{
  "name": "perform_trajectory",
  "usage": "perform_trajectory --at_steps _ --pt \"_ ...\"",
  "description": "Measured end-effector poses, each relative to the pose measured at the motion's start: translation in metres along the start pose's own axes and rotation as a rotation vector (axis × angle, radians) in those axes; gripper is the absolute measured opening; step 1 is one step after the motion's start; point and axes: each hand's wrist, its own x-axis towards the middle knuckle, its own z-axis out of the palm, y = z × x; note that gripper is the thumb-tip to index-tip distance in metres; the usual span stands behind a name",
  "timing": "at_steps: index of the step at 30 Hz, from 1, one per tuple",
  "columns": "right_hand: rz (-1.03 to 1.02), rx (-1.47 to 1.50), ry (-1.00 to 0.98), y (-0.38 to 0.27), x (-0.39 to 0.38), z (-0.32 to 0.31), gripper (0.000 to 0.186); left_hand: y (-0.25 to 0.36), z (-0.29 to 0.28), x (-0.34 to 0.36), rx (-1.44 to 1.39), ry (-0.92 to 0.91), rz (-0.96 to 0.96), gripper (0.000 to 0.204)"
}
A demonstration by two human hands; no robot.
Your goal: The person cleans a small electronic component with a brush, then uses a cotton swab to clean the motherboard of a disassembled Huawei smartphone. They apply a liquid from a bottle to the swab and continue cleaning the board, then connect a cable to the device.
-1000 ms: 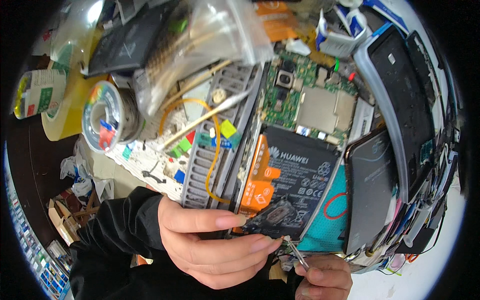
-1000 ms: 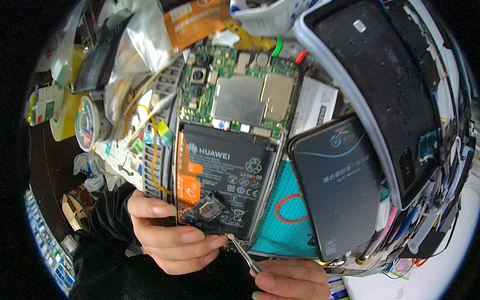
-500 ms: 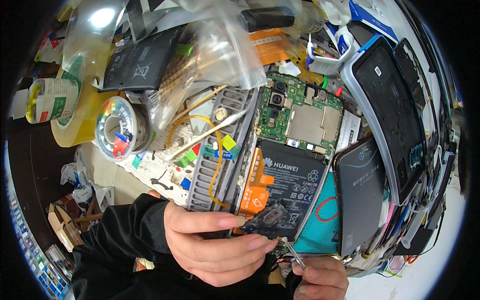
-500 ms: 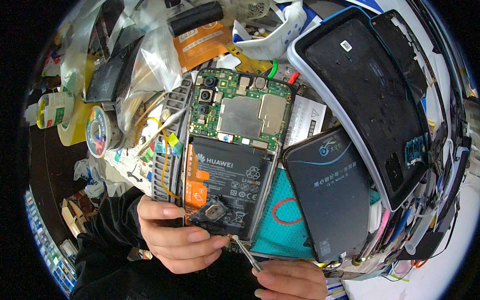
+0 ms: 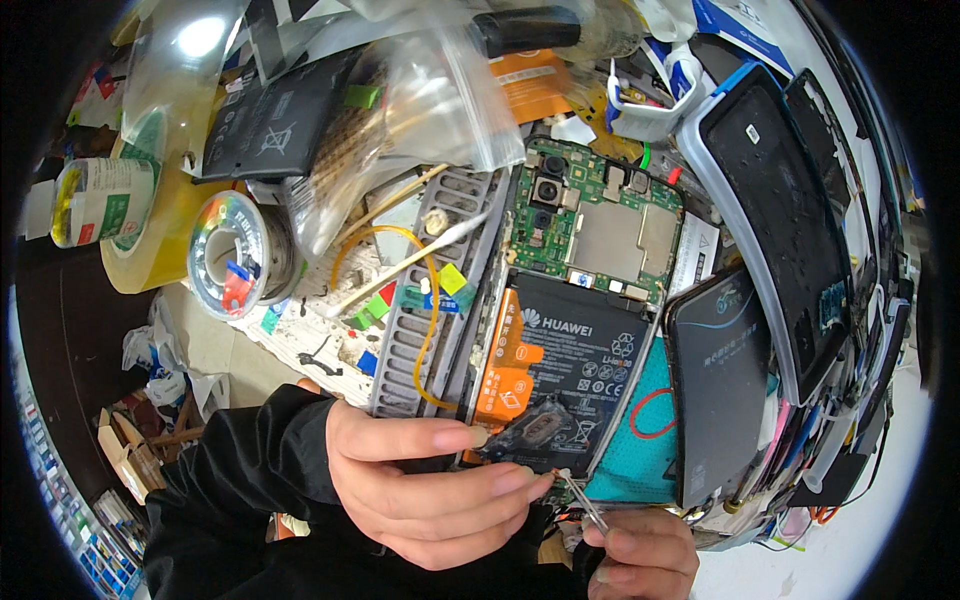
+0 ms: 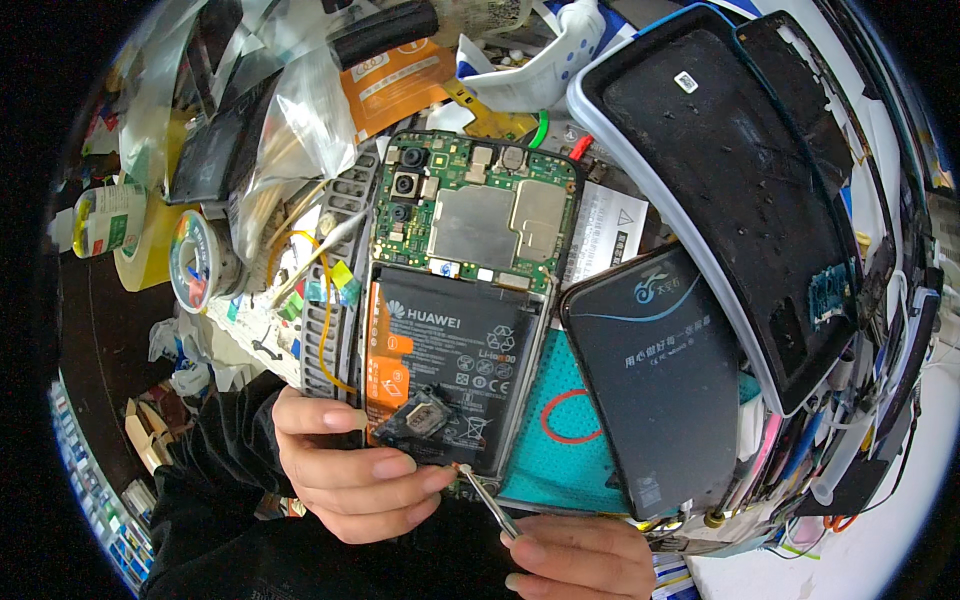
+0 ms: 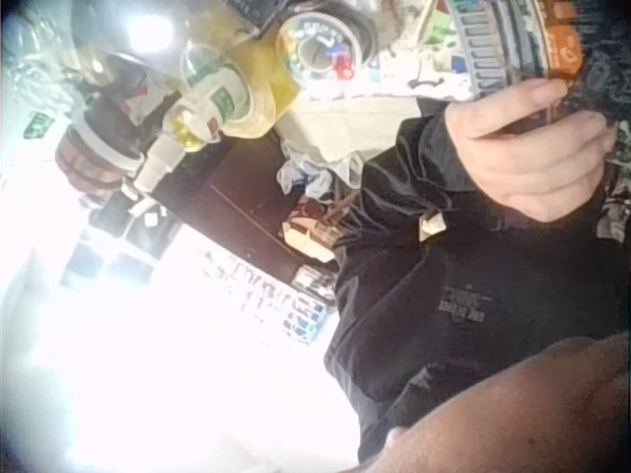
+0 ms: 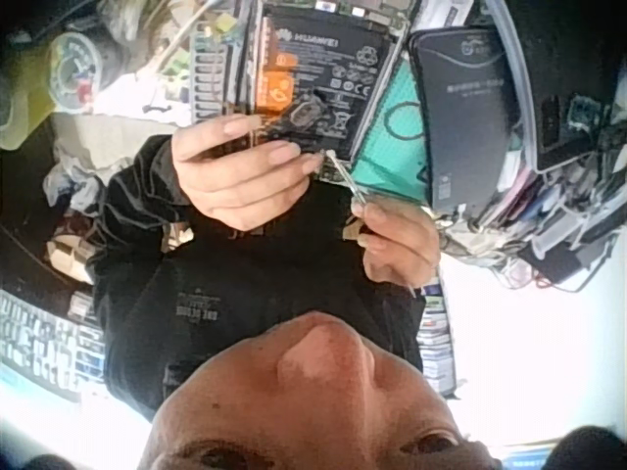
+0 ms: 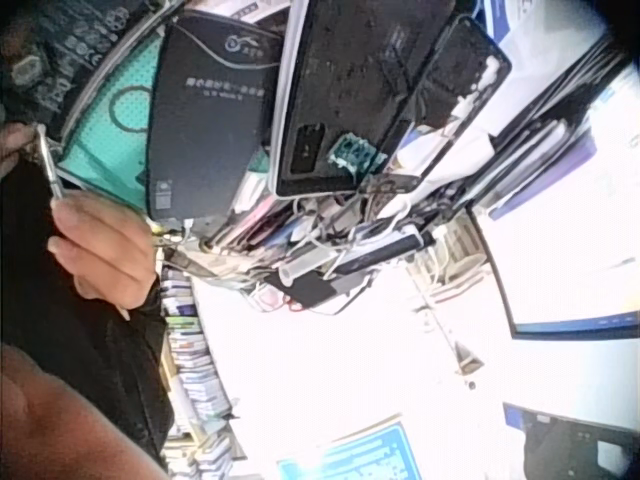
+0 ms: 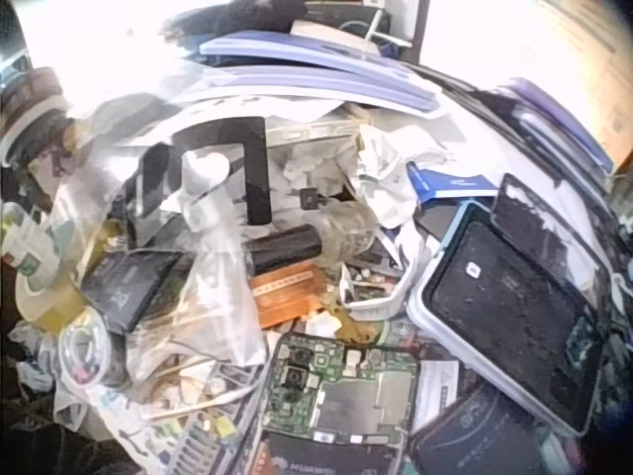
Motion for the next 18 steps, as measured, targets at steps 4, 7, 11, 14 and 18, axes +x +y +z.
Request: perform_trajectory --at_steps 4,7,11,14,18 --pt "0.025 -0.012 -0.082 -0.0015 0.0014 -0.0034 0.019 -0.0023 -0.0042 -0.0017 -0.019 -0.061 0.033 0.013" --pt "0.022 0.005 -0.034 -0.0016 0.0013 -0.0046 0.019 -0.0040 -0.0054 -0.0033 -0.035 -0.078 0.057 0.015" --pt "-0.003 -0.005 -0.077 0.0003 -0.0002 -0.0046 0.019 -0.0049 -0.0045 -0.0037 -0.037 -0.067 0.067 0.014" --pt "-0.002 -0.003 -0.049 0.0004 -0.0014 -0.0039 0.020 -0.0063 -0.0030 -0.0032 -0.031 -0.058 0.073 0.012" --pt "0.015 -0.016 -0.046 -0.0017 -0.0022 -0.0032 0.022 -0.0051 -0.0002 -0.0019 -0.012 -0.018 0.061 0.011"
